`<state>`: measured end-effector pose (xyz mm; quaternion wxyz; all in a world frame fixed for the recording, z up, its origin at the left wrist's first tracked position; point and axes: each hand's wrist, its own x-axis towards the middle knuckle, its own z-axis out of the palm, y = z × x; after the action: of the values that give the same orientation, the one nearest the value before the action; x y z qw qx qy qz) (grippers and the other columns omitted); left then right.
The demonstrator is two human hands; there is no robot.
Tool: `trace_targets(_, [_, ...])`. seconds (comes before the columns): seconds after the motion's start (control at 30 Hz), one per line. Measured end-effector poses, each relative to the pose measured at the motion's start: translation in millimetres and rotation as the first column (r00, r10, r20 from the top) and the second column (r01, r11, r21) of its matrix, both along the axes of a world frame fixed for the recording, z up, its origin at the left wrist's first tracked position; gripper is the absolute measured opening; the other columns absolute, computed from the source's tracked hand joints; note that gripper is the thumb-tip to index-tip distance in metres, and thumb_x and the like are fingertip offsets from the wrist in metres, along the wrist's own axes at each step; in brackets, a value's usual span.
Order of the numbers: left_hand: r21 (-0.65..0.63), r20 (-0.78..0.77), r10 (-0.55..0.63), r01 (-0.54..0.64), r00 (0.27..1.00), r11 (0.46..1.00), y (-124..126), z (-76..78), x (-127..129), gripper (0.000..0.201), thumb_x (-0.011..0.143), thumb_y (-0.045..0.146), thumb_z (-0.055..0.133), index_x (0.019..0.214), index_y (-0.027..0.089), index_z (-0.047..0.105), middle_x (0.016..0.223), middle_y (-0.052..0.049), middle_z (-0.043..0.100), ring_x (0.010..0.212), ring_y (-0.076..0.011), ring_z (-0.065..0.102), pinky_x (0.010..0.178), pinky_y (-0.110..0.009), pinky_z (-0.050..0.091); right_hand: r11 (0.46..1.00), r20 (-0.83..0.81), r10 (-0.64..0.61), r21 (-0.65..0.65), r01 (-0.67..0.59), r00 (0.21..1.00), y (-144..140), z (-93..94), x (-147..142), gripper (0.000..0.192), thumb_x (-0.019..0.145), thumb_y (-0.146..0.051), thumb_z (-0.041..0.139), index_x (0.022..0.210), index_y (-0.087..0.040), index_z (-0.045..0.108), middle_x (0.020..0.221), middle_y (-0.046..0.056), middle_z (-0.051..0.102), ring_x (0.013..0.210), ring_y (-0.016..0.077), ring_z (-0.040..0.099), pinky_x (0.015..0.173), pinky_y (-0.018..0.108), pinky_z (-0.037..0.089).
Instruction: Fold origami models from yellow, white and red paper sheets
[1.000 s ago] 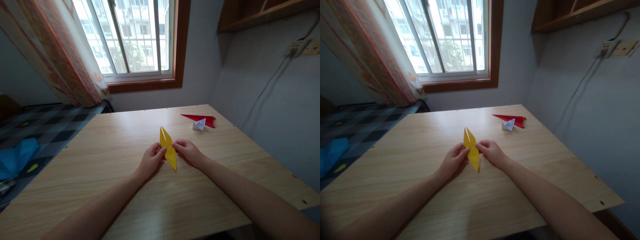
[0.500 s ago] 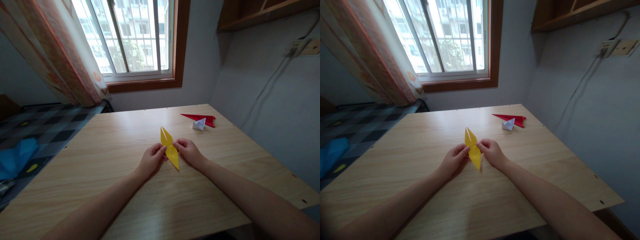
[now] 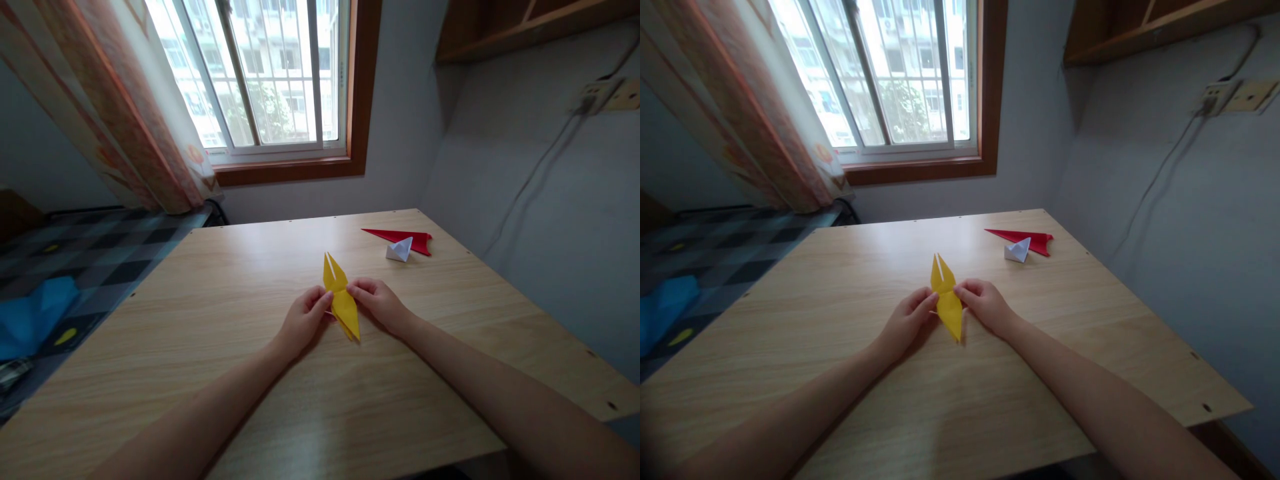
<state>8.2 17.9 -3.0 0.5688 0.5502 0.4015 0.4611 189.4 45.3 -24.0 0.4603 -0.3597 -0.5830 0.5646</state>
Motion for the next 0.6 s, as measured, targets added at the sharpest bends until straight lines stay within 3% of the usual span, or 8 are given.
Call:
trace_targets(0.2, [0.045, -0.043, -0.070, 0.072, 0.997, 0.996, 0.8, -0.5, -2.2, 0.027, 0.077, 0.040, 0.070, 0.084, 0.015, 0.061, 0.083, -0.002, 0.065, 0.076, -0.0146, 0.058, 0.070, -0.026, 0.048, 0.999, -0.042, 0.004, -0.045, -0.006, 0.999, -2.7, 4.8, -2.0, 0.030, 0.082, -0.045, 0.065, 0.077, -0.016, 0.066, 0.074, 0.001, 0.061, 0.070, 0.0134, 0.053, 0.064, 0.025, 0.041])
trace_targets(0.37, [0.089, -0.205, -0.129, 0.150, 0.970, 0.985, -0.6, -0.7, -0.4, 0.025, 0.079, 0.039, 0.067, 0.078, 0.015, 0.060, 0.072, 0.000, 0.059, 0.066, -0.0129, 0.052, 0.060, -0.025, 0.042, 0.992, -0.142, 0.050, -0.105, -0.065, 0.989, -8.1, 11.0, -7.0, 0.034, 0.076, -0.048, 0.071, 0.083, -0.016, 0.063, 0.074, 0.000, 0.059, 0.065, 0.0123, 0.052, 0.059, 0.024, 0.040])
trace_targets(0.5, [0.120, -0.264, -0.186, 0.223, 0.946, 0.967, -2.0, -0.9, -0.1, 0.026, 0.081, 0.040, 0.065, 0.075, 0.016, 0.059, 0.071, 0.001, 0.058, 0.064, -0.0123, 0.050, 0.060, -0.024, 0.042, 0.987, -0.201, -0.004, -0.158, -0.028, 0.980, -10.4, 11.8, -9.8, 0.036, 0.071, -0.046, 0.077, 0.079, -0.016, 0.060, 0.067, -0.002, 0.057, 0.057, 0.0099, 0.049, 0.052, 0.022, 0.036])
trace_targets(0.6, [0.113, -0.237, -0.165, 0.196, 0.957, 0.974, -1.4, -1.3, -0.2, 0.027, 0.083, 0.043, 0.063, 0.078, 0.017, 0.060, 0.074, 0.000, 0.060, 0.068, -0.0137, 0.055, 0.063, -0.026, 0.046, 0.977, -0.209, -0.032, -0.211, -0.013, 0.977, -10.2, 10.7, -8.7, 0.036, 0.070, -0.046, 0.078, 0.077, -0.016, 0.061, 0.066, -0.002, 0.058, 0.056, 0.0103, 0.052, 0.052, 0.022, 0.037])
